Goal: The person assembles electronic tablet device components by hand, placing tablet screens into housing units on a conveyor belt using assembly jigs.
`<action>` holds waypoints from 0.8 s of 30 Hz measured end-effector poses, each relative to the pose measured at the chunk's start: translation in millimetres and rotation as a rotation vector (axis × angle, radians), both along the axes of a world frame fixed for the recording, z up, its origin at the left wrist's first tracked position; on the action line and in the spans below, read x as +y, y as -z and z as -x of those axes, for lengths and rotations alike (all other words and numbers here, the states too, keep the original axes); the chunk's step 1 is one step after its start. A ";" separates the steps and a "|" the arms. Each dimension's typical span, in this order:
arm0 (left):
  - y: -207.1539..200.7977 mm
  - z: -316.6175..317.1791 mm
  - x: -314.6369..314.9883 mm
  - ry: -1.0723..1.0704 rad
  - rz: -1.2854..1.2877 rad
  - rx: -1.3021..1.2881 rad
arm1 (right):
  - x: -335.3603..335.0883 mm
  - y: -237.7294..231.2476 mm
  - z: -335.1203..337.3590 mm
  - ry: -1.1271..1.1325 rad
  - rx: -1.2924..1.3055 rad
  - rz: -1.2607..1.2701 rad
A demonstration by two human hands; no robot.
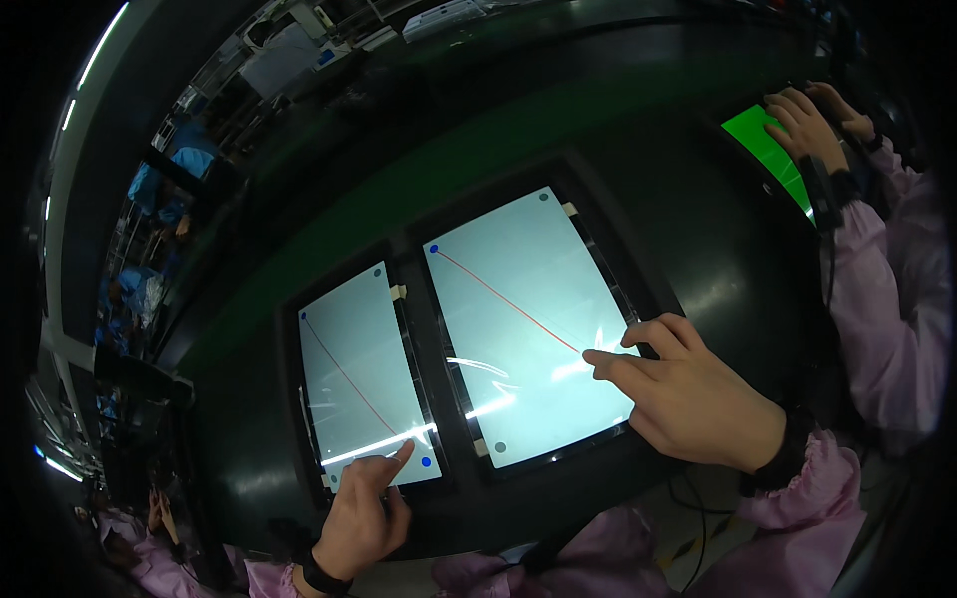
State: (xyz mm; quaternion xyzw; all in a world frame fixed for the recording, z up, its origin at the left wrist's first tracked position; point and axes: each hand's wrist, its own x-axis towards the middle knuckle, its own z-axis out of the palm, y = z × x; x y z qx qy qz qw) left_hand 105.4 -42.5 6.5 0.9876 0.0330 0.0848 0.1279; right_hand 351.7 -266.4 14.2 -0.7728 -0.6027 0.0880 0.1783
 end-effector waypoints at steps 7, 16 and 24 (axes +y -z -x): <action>2.0 1.2 -4.9 0.003 -0.011 0.018 | -18.8 4.2 5.0 0.049 0.013 0.032; 10.2 9.6 -13.4 0.014 -0.065 0.000 | -28.5 9.0 10.8 0.032 -0.064 -0.032; 13.2 5.8 -16.8 -0.006 -0.011 -0.016 | -40.1 12.5 19.1 0.132 -0.155 -0.067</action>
